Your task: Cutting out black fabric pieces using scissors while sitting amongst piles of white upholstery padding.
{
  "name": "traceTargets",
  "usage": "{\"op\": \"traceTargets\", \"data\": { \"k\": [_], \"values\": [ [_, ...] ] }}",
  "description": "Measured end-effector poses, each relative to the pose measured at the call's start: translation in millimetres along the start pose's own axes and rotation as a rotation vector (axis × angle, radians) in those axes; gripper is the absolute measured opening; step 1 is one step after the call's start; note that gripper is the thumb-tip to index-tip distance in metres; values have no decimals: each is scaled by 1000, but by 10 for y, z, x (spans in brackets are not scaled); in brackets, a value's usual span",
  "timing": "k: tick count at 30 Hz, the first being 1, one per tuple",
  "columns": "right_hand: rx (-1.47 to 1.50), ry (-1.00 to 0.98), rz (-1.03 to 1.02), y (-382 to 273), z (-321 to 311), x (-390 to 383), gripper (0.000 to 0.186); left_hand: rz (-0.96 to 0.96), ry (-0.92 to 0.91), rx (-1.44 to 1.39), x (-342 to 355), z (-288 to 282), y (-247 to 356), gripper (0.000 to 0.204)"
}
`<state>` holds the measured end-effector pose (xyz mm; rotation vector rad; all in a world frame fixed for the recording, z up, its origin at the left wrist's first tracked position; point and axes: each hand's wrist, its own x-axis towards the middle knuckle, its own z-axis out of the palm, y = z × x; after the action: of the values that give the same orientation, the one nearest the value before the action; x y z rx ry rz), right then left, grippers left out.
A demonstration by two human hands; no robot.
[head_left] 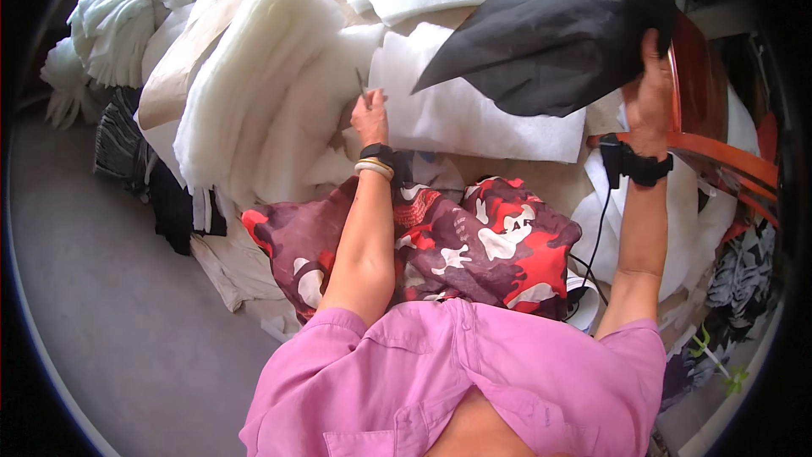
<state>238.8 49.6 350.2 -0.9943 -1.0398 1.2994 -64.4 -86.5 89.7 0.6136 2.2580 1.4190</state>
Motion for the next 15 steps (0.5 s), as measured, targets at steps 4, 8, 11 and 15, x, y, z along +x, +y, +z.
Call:
{"op": "traceTargets", "data": {
  "k": [4, 8, 11, 15],
  "values": [
    [-358, 412, -281, -549, -53, -44, 49, 10, -227, -179, -134, 95, 367, 22],
    [-529, 519, -514, -796, 10, -403, 50, 1, -367, -218, -227, 273, 291, 20],
    [-929, 232, -590, -424, -87, -540, 32, -50, -451, -96, -255, 197, 33, 23],
    [-883, -240, -285, 327, 429, -772, 27, -156, -493, -199, -390, 255, -83, 23]
  ]
}}
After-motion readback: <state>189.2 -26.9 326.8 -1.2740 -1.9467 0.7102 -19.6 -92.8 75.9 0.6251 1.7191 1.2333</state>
